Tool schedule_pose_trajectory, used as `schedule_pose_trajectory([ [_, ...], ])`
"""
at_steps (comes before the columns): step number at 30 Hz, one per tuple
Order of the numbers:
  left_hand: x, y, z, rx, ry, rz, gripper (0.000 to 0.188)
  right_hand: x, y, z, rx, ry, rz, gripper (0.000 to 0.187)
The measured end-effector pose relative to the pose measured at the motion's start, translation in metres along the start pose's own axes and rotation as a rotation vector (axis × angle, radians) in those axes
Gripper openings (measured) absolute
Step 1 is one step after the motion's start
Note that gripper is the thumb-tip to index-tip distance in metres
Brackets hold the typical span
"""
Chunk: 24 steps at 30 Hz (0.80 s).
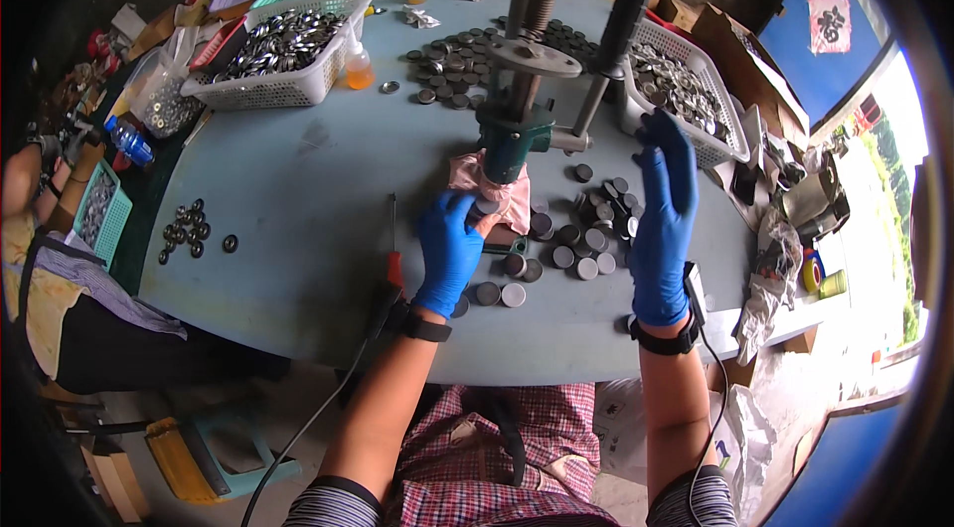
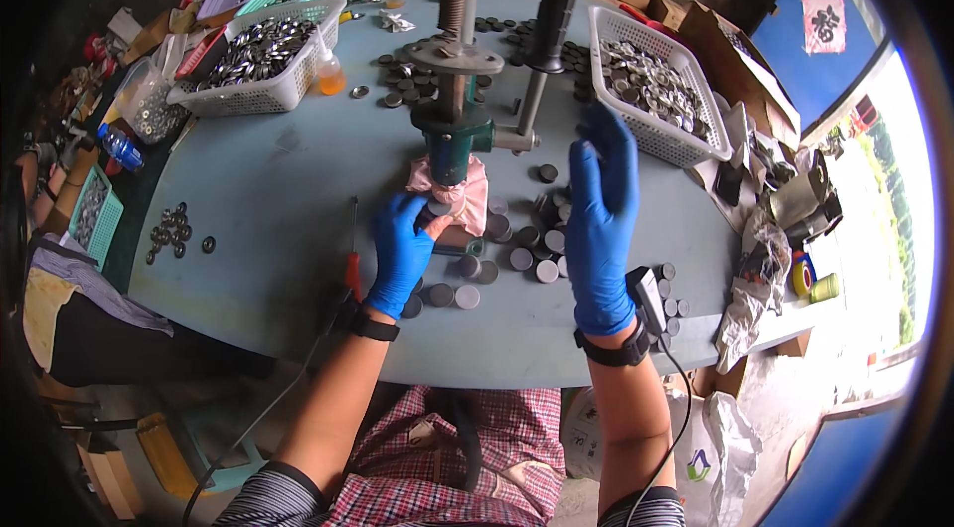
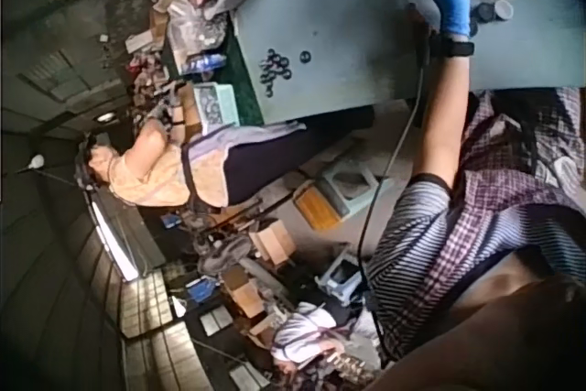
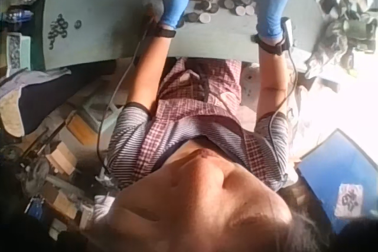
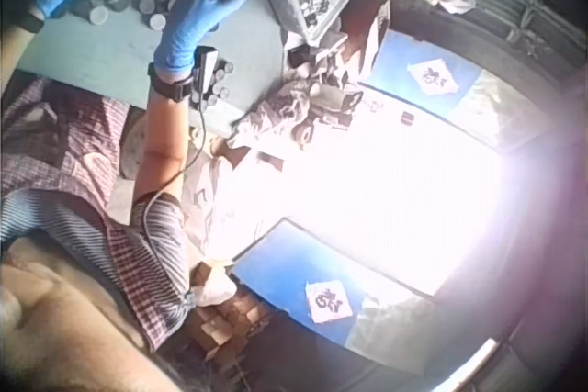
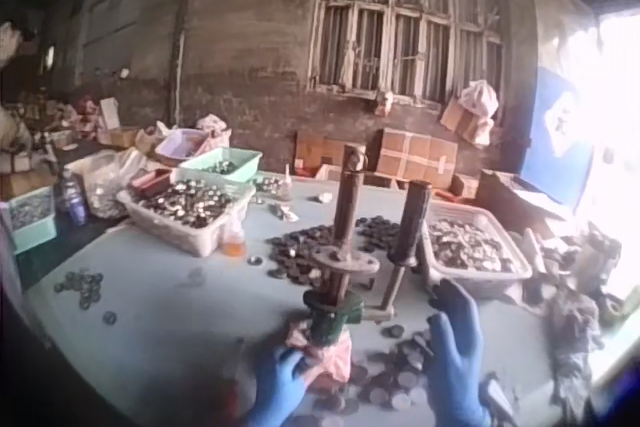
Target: Assembling small circular components using a hand press and checking them with a screwdriver.
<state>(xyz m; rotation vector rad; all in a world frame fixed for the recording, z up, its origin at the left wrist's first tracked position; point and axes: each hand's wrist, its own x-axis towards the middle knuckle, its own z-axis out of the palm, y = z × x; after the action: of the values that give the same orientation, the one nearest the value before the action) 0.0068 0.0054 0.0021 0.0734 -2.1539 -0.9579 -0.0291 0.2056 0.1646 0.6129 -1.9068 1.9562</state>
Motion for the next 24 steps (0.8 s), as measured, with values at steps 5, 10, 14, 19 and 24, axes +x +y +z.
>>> schedule_pose_trajectory([
  [5, 0.009, 0.002, 0.011, 0.002, 0.142, -0.014, 0.029, 0.091, -0.006, 0.024, 0.149, -0.102, -0.168, 0.056],
  [10, 0.010, -0.011, 0.020, -0.164, 0.099, -0.016, 0.034, 0.146, -0.022, 0.018, 0.529, -0.419, 0.398, 0.078],
  [14, 0.011, -0.010, 0.014, -0.162, 0.150, -0.010, 0.031, 0.121, -0.024, 0.021, 0.570, -0.686, 0.281, 0.063],
  [19, 0.011, -0.011, 0.014, -0.127, 0.148, -0.073, 0.022, 0.072, -0.035, 0.025, 0.471, -0.485, 0.129, 0.056],
  [24, 0.009, -0.008, 0.016, -0.079, 0.155, -0.083, 0.025, 0.065, -0.025, 0.020, 0.444, -0.410, 0.059, 0.058],
])
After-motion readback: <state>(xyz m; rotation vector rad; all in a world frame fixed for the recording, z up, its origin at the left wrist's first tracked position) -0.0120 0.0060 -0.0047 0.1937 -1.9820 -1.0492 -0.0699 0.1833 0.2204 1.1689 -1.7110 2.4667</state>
